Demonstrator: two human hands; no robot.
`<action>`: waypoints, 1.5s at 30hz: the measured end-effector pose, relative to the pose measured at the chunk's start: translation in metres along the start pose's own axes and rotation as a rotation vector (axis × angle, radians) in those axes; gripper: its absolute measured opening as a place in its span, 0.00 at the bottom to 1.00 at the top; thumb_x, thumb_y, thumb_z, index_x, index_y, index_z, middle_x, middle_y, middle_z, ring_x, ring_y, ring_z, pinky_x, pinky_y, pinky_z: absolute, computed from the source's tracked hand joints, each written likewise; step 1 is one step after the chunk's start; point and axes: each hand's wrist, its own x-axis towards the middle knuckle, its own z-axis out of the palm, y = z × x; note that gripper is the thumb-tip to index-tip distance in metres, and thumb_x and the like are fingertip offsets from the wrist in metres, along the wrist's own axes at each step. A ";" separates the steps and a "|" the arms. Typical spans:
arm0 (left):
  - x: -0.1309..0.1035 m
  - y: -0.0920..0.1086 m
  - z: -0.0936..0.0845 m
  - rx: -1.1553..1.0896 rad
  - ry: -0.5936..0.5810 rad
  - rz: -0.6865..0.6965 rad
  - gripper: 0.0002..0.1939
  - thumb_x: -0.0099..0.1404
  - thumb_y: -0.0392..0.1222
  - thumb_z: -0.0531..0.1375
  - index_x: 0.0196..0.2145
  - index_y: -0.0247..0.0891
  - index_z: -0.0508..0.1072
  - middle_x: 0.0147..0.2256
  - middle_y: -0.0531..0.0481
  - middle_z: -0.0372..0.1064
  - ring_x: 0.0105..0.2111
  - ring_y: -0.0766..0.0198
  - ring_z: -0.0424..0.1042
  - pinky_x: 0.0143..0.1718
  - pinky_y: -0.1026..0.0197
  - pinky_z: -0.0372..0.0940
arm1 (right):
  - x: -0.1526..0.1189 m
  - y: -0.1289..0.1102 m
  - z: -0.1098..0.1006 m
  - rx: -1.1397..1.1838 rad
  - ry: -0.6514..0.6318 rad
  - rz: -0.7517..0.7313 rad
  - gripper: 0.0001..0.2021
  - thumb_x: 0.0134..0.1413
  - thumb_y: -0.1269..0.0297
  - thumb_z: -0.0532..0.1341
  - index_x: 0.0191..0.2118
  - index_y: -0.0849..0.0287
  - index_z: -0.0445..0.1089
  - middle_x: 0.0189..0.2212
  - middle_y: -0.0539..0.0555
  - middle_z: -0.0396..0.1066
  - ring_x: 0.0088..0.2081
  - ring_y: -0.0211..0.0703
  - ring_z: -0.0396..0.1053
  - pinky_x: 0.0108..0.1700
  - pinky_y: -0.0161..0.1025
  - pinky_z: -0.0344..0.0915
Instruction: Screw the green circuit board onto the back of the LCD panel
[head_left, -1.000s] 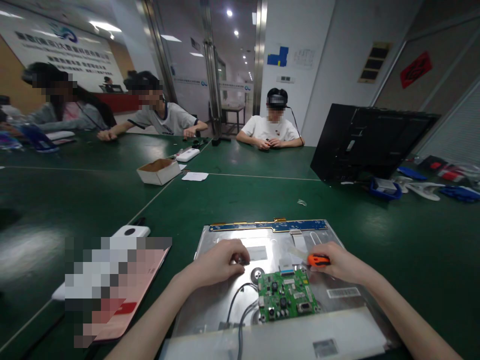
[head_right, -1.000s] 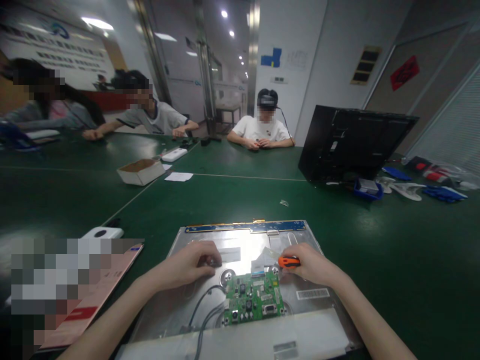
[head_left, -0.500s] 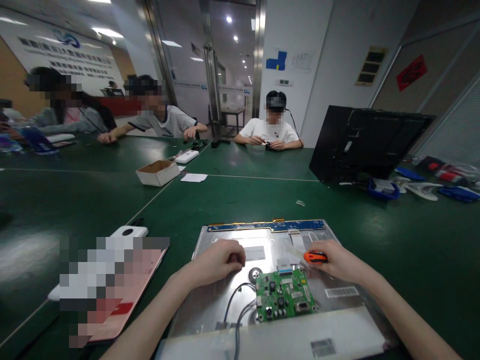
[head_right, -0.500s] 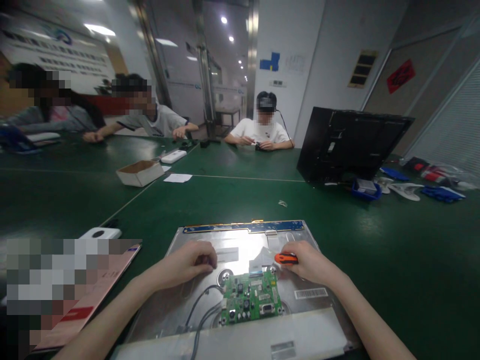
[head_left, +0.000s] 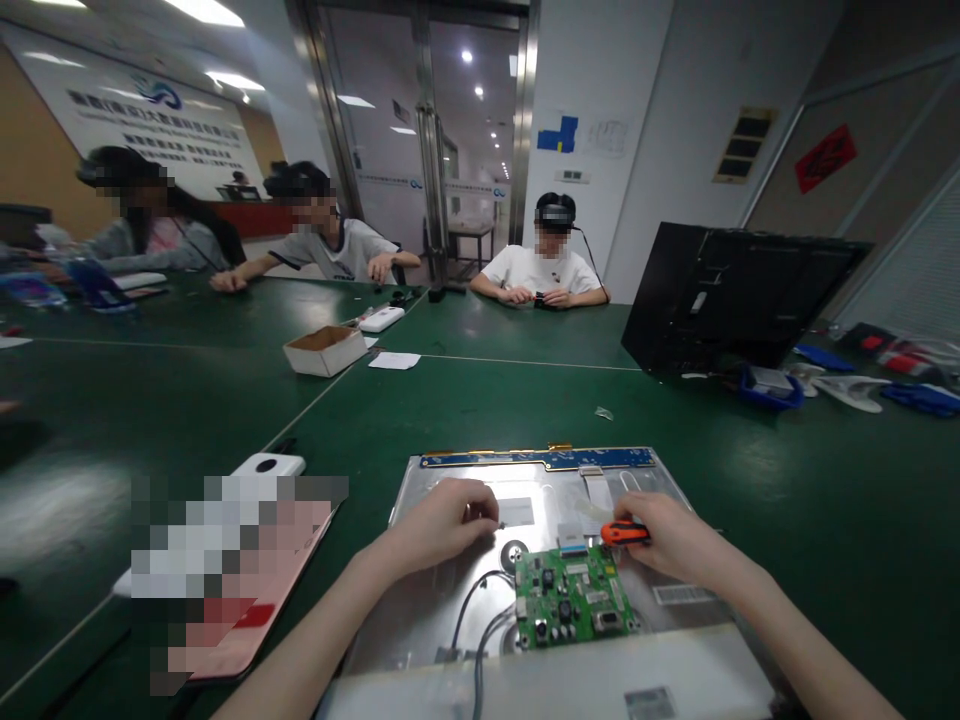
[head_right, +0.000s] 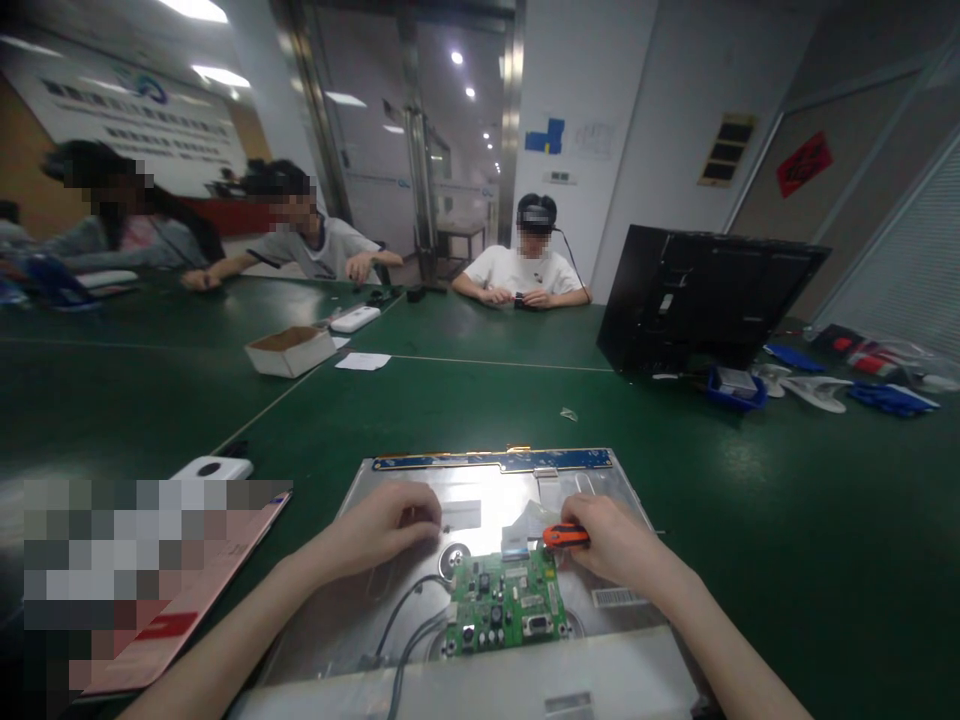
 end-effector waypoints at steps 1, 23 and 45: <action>-0.002 -0.001 -0.004 -0.037 -0.045 -0.007 0.04 0.60 0.39 0.62 0.31 0.37 0.76 0.30 0.51 0.73 0.30 0.63 0.69 0.31 0.63 0.61 | 0.000 0.000 0.000 0.004 0.002 -0.003 0.08 0.44 0.74 0.61 0.33 0.59 0.69 0.32 0.54 0.72 0.34 0.44 0.68 0.35 0.37 0.59; -0.009 -0.003 -0.002 -0.157 -0.334 0.029 0.04 0.53 0.39 0.69 0.27 0.38 0.79 0.27 0.54 0.70 0.26 0.66 0.65 0.24 0.66 0.55 | 0.062 -0.081 -0.001 0.028 -0.034 -0.275 0.11 0.46 0.67 0.67 0.38 0.59 0.73 0.35 0.55 0.75 0.35 0.46 0.69 0.34 0.37 0.58; 0.005 0.002 0.031 0.083 0.227 0.033 0.08 0.58 0.33 0.61 0.37 0.38 0.69 0.34 0.50 0.70 0.33 0.60 0.67 0.34 0.61 0.60 | -0.014 -0.084 0.002 -0.063 -0.096 -0.427 0.23 0.50 0.55 0.66 0.51 0.55 0.67 0.43 0.54 0.75 0.35 0.47 0.72 0.33 0.39 0.60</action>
